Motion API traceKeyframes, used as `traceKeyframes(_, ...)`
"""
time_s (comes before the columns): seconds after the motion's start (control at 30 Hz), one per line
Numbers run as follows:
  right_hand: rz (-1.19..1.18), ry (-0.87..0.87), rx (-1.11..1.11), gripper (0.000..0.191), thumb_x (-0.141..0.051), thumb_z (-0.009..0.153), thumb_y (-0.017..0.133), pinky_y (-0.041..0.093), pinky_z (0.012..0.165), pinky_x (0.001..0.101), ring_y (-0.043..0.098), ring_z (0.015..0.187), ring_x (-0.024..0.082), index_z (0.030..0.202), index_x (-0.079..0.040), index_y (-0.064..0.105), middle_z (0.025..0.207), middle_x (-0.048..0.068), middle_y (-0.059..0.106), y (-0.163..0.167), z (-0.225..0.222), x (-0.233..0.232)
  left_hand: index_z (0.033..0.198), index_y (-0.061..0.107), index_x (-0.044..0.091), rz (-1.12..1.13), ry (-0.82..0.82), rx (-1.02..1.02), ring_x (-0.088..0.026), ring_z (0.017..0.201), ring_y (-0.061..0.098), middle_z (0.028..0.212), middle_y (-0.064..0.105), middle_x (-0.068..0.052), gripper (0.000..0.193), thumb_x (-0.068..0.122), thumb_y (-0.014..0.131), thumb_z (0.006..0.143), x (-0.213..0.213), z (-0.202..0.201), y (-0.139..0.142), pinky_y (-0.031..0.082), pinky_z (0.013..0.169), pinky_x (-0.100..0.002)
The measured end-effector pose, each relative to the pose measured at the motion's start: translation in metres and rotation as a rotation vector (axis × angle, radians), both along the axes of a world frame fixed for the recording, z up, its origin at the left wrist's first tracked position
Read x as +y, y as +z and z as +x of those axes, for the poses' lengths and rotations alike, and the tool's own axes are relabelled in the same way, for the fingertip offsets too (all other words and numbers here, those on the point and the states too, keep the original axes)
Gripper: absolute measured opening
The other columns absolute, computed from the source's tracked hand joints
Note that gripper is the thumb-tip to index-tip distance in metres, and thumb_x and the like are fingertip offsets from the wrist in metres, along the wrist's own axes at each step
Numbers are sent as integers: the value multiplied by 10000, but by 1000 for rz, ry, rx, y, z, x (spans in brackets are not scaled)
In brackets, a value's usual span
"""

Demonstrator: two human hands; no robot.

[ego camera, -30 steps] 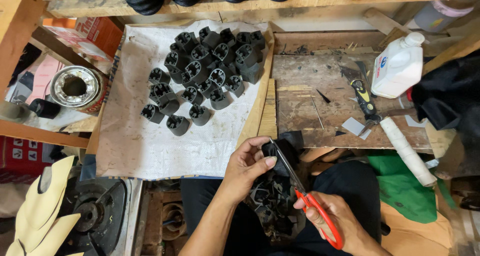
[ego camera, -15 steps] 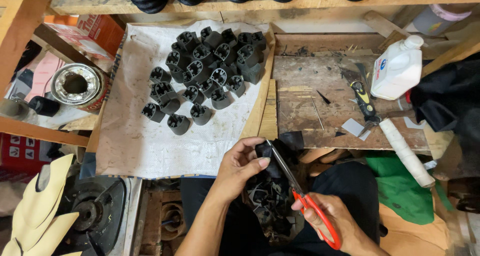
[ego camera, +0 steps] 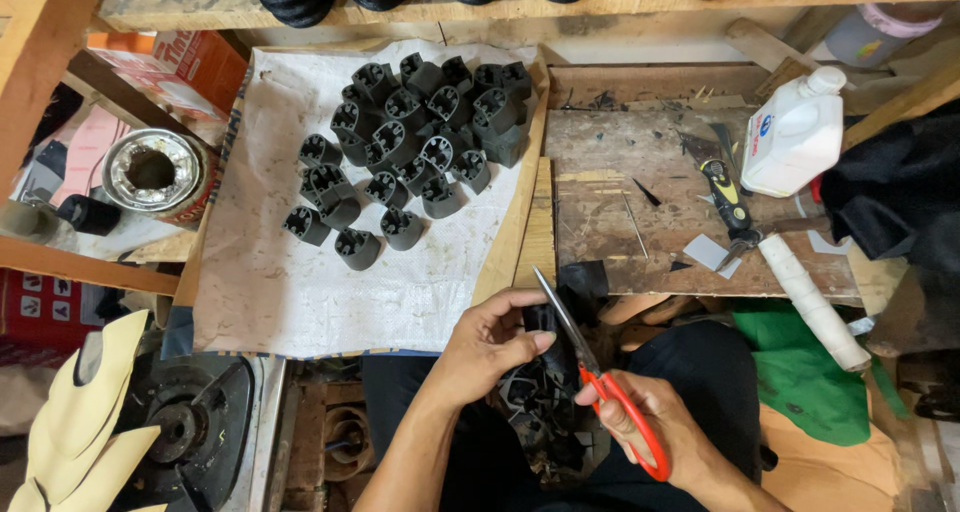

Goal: The person wraps small black shoe parts with black fabric, trims the excess with scissors, and places the wrapped parts on a white cloth on the workbench. The person repeats this process for several parts.

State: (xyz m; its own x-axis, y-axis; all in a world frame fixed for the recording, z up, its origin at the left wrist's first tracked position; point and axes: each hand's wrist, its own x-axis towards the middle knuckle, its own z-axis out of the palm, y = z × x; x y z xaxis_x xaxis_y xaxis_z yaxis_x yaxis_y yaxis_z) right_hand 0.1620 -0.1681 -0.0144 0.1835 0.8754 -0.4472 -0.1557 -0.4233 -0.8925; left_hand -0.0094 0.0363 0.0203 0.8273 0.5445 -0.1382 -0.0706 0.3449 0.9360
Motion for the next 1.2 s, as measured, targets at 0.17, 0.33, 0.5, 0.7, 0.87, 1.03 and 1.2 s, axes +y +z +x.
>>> traceKeyframes(0.17,27,-108,-261,507,-498,811,721,398,378,261,509,414,86,1032,-42,754,551,-4,580,27,18,21,1440,533,6,-79,57,-96,-120,1009,615,1153,636,-63,629,-65,715,842,0,2,3,525,876,-259)
traceKeyframes(0.33,-368,4,-1194,427,-516,915,681,502,523,381,642,529,212,1033,-111,748,663,98,710,58,75,60,1438,520,-26,-90,64,-203,-170,1232,585,1364,546,-82,647,-90,711,823,-5,1,2,524,1002,-306)
traceKeyframes(0.5,-41,-99,-1517,391,-394,895,750,545,714,428,698,808,327,1028,-27,735,943,154,729,75,93,77,1410,522,-29,-49,23,-312,-220,1341,572,1448,570,-166,595,-105,736,861,-14,2,-1,497,1117,-318)
traceKeyframes(0.7,440,-80,-1021,302,-195,864,765,565,734,320,704,858,200,1093,-6,708,1009,105,706,87,38,57,1428,503,3,-59,48,-175,-202,1243,614,1448,592,-132,631,-67,753,852,-22,2,2,541,1010,-331)
traceKeyframes(0.87,557,-63,-776,412,-162,793,829,544,699,270,692,835,150,1143,-6,677,1031,61,693,92,5,47,1440,518,-11,8,27,-162,-205,1200,663,1411,623,-160,663,-37,795,838,-23,4,6,577,1011,-355)
traceKeyframes(1.03,602,-75,-833,468,-199,759,841,535,712,272,679,885,158,1154,-14,672,1065,67,665,104,4,41,1410,550,-13,63,38,-119,-202,1182,680,1376,641,-162,651,-33,818,817,-22,6,11,586,1016,-357)
traceKeyframes(1.2,569,-20,-827,307,-175,779,835,554,682,287,696,849,178,1026,-33,721,976,65,685,101,6,46,1358,589,-10,204,19,-59,-195,1170,679,1335,633,-108,601,4,824,805,-26,9,20,589,994,-340)
